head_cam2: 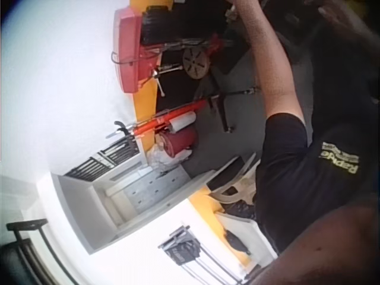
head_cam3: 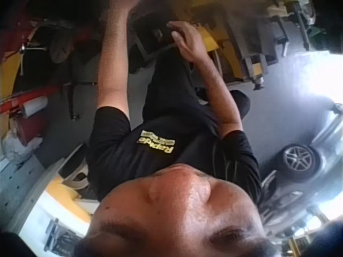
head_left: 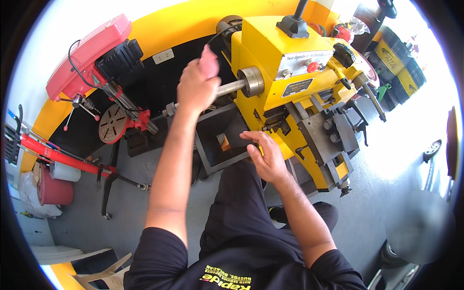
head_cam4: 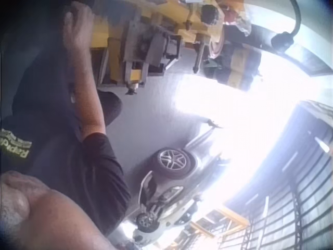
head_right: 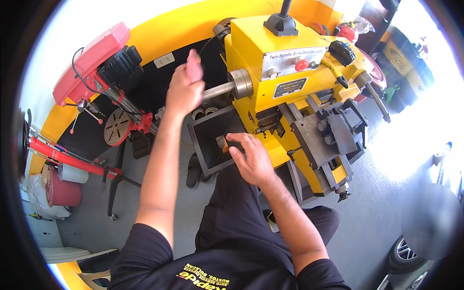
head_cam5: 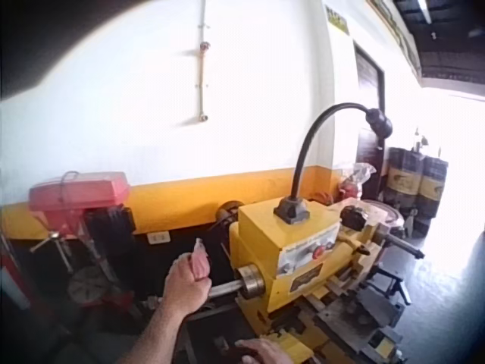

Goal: The person wipes the surfaces of a yellow twin-spindle brake disc lathe with a pink cloth, cleaning the control panel, levers, and metal components. The person also briefly adjusts a black flexible hose attached to the machine.

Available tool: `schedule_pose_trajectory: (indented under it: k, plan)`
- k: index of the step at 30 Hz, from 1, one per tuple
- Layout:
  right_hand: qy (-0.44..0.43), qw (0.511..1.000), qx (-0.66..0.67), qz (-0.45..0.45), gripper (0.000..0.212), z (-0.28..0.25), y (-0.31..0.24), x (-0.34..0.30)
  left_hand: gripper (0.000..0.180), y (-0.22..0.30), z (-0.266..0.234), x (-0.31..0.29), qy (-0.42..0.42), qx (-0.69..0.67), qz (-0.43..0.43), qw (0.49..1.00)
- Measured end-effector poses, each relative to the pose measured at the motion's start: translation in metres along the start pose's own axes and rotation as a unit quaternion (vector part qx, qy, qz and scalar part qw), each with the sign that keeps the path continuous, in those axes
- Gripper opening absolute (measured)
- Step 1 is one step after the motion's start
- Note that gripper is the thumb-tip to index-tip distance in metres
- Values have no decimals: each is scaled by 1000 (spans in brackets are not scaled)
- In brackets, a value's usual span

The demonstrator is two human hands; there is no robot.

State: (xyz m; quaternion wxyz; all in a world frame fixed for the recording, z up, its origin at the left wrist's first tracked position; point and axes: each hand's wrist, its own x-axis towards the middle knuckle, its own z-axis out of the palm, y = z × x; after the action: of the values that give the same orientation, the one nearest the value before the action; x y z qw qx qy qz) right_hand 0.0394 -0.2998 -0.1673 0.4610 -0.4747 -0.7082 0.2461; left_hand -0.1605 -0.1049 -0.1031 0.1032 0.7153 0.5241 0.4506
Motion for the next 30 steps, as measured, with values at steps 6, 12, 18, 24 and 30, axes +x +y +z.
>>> schedule_pose_trajectory:
  k: [6,12,18,24,30]
  plan:
    - [102,992,75,14,34,-14,-14,-9,73,90,87,-32,-124,259,111,952]
    - [138,983,118,9,32,-2,-12,-8,85,48,101,-62,27,319,293,901]
    - [104,994,-29,-1,34,-15,-27,12,73,64,77,40,-385,34,-14,922]
    - [95,994,-27,35,34,-24,-26,-26,73,15,96,57,-284,-14,-148,947]
    - [58,990,69,112,34,-6,-9,-66,38,45,113,-6,-12,43,183,982]
